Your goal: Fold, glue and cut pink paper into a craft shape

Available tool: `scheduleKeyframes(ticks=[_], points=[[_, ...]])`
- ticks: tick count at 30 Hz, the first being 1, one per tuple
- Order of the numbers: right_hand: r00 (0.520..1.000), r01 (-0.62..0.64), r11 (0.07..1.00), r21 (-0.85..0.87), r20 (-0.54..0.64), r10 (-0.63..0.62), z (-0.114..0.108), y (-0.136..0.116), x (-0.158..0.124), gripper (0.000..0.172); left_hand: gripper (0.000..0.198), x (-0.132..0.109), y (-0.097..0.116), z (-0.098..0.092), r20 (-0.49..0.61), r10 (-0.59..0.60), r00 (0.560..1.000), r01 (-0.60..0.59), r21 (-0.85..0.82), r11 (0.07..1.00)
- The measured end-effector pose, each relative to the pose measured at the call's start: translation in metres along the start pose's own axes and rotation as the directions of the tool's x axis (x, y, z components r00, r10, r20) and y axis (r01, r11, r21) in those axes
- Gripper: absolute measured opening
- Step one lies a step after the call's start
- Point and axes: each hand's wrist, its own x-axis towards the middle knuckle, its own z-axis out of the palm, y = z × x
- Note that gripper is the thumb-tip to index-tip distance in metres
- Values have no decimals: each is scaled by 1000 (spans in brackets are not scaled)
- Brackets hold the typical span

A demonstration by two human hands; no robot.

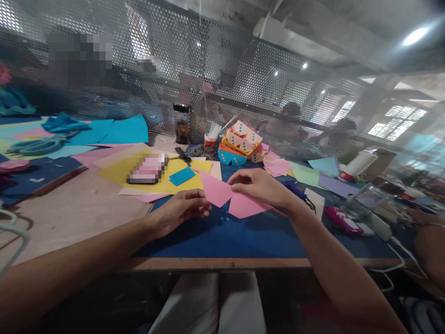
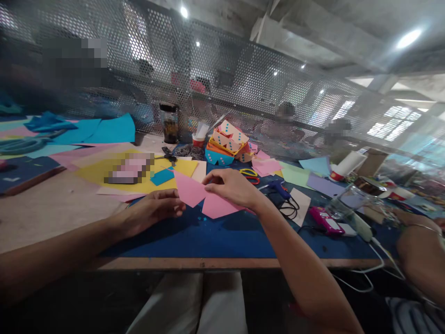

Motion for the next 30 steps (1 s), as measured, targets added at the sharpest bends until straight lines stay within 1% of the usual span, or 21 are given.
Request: scheduleKeyframes(ticks=[3,5,11,14,17,23,26,30], points=[[1000,1,1000,-2,-7,-1,3,3,2,15,28,0,1,0,-47,-39,998,36,-63,997],[1000,11,1000,-5,-13,-11,5,6,2,14,26,1,1,1,-58,-68,996,62,-95,994],[1000,5,999,44,-7,-5,9,17,4,16,23,3,1,2,-17,-115,993,112,-124,986],[1000,28,998,50,-11,-27,10,21,6,16,23,4,-1,0,-10,-126,992,123,-136,983],[998,47,997,55,-38,-45,10,23,9,15,25,4,-2,-2,-18,-130,991,126,-151,980],[995,36,996,87,-91,-28,8,26,11,11,33,5,-2,-2,-28,-144,989,136,-183,974],[983,91,990,104,-167,-72,8,27,12,8,32,5,-3,-3,-23,-154,988,146,-201,969],[933,209,974,85,-315,-172,10,23,7,7,26,5,-2,-4,-14,-172,985,164,-242,956]])
